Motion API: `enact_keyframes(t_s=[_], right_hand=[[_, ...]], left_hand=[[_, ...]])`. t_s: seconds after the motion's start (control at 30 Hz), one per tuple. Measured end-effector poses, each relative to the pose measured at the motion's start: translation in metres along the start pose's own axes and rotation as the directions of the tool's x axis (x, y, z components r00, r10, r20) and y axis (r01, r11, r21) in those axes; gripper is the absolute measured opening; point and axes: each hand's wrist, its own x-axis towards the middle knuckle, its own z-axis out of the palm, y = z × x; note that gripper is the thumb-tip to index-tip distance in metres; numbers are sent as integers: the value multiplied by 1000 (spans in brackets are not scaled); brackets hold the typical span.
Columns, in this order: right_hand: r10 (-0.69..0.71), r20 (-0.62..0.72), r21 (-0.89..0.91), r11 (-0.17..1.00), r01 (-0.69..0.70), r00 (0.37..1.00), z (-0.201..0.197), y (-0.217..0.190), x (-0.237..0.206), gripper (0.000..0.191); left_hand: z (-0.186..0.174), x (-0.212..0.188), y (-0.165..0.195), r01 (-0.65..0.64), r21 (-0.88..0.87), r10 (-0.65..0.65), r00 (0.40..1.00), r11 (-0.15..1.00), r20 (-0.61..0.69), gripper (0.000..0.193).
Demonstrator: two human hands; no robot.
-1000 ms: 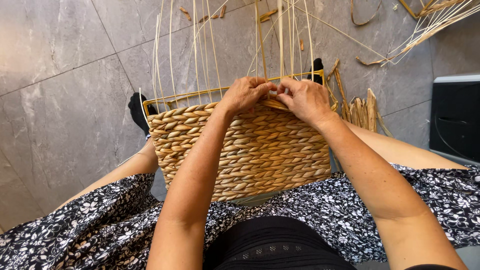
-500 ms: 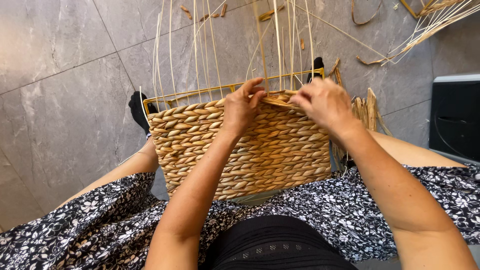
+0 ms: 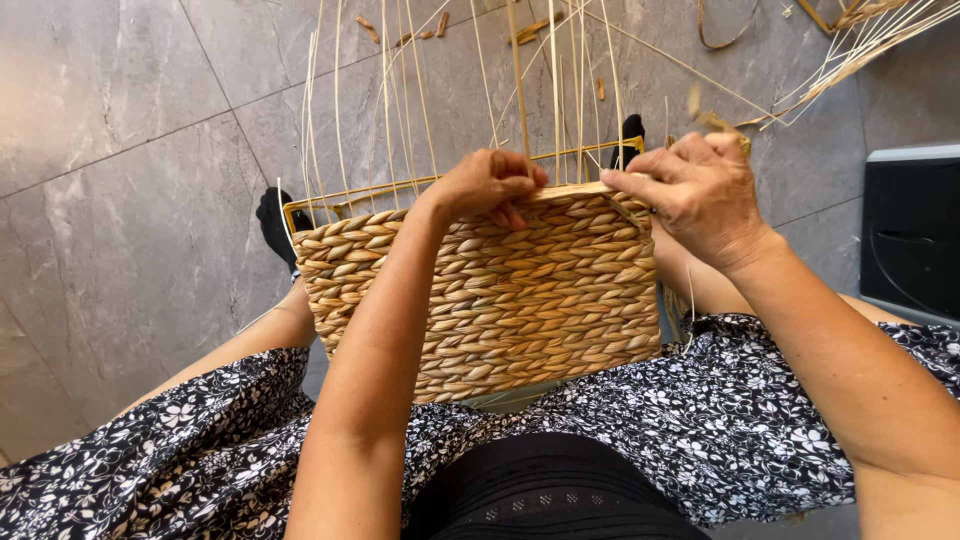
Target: The person sits on the floor with a water hyacinth basket on their lap and weaves flat strands over and under the upright stakes along the top edge, tucking and tightening each strand by hand. They pull new strands from the pile beside them and press the woven rows down against the metal frame as they work around the rim.
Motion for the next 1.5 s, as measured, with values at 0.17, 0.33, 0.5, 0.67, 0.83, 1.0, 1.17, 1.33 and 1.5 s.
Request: enact_keyframes(t_s=[0.17,0.33,0.5,0.67,0.83,1.0,1.17,1.33,1.5], right_hand=[[134,5,43,990,-134,991,-9,-9,22,25],[63,-61,185,982,-50,996,-10,-26,26,23],[185,174,432,868,-243,967,35,-35,18,16],[392,369,457,713,-532,843,92,-34,24,12],[465,426,705,367,-607,776,108,-43,38,11],[686,52,970,138,-200,726,102,-37,43,5],[811,390,920,-358,-156,437,96,7,24,8],[459,781,551,-825,-122,424,83,6,-11,18],[491,625,626,-779,-14,607,49,0,-10,15]], left_hand=[[19,5,-1,-28,290,78,984,957,-162,19],[48,11,-25,-98,668,476,778,738,-411,20],[54,13,-44,-167,678,570,701,716,-429,18],[44,-3,-40,-363,622,639,708,694,-301,18],[43,-19,-23,-308,459,460,846,833,-268,17],[43,-23,-12,-262,303,345,900,916,-267,14],[38,-17,-7,-205,214,256,934,955,-251,10],[34,-8,-2,-118,287,196,945,951,-263,14],[34,-6,2,-90,296,177,943,951,-280,15]])
